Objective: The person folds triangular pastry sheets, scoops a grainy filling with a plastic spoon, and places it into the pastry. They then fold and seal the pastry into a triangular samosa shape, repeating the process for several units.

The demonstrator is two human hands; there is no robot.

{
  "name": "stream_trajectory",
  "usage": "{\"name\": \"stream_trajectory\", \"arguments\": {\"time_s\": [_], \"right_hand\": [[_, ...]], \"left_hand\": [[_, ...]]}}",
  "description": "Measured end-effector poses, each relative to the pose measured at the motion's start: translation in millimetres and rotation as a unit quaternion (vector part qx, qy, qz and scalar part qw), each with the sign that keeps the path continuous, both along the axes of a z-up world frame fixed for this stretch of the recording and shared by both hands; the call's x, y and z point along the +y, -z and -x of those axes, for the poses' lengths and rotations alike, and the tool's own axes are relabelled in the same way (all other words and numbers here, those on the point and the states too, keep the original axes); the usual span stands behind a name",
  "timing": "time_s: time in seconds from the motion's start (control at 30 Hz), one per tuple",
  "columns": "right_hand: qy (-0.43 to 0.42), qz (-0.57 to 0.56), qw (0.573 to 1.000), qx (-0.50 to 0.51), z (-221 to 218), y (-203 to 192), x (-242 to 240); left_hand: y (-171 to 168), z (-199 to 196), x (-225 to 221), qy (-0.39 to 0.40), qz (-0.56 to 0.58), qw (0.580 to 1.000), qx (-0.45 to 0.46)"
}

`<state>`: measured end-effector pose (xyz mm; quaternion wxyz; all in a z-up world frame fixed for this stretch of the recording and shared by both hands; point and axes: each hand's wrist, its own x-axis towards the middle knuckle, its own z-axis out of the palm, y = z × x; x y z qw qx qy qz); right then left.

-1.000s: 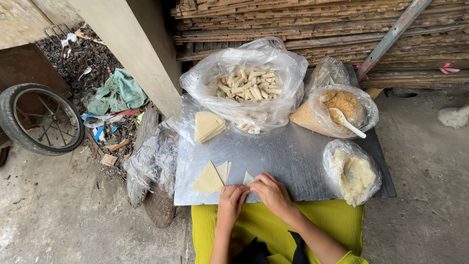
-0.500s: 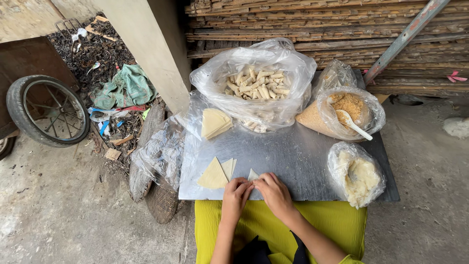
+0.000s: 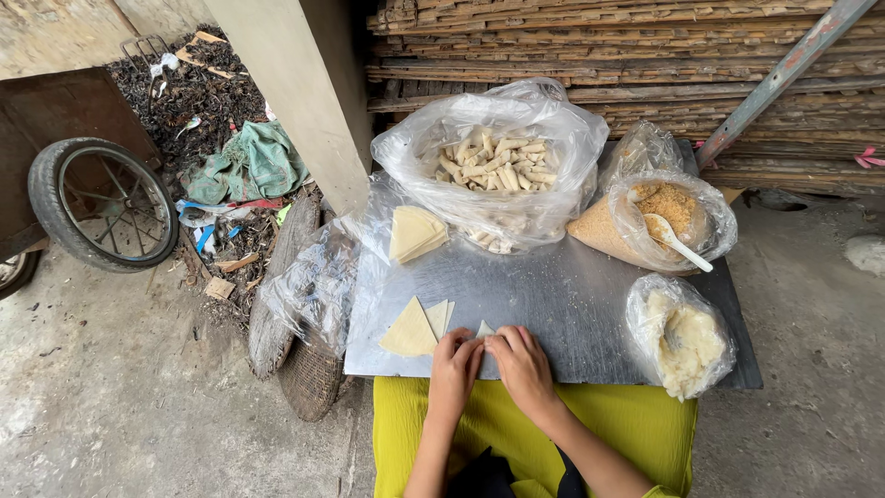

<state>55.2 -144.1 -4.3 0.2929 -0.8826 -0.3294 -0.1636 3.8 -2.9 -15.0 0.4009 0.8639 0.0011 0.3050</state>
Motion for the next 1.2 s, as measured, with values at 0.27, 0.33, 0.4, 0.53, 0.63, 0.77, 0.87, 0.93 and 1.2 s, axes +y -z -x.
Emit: {"name": "stream_trajectory", "arguments": {"time_s": [0.27,0.33,0.4,0.53,0.63,0.77,0.87,0.93,1.2], "right_hand": [[0.03,0.03,0.999,-0.026,15,-5,-5],[0.036,0.028,0.998,-0.042,19,-6,-7],[0.036,0.023,0.997,-0.068,19,-5,-6],[0.051,0.034,0.997,-0.041,13,0,-2],[0.055,0.05,0.996,-0.059,10,4,-3],[0.057,0.045,0.993,-0.092,12,4,-5],[0.062,0.048,0.993,-0.087,13,5,-5],[0.066,0.059,0.992,-0.086,10,5,-4],[0.069,0.05,0.993,-0.083,10,6,-3]], "left_hand": [[-3,2,3,0.026,-0.032,0.999,0.005],[-2,1,3,0.023,-0.037,0.999,0.004],[-1,-1,3,0.018,-0.04,0.999,0.001],[0,-3,0,-0.006,-0.038,0.999,-0.005],[1,-3,-3,-0.022,-0.024,0.999,-0.003],[0,-3,-3,-0.024,-0.013,1.0,0.009],[1,-3,-2,-0.023,-0.015,1.0,0.0],[2,-3,-3,-0.024,-0.02,0.999,0.011],[1,-2,-5,-0.041,0.001,0.999,0.029]]}}
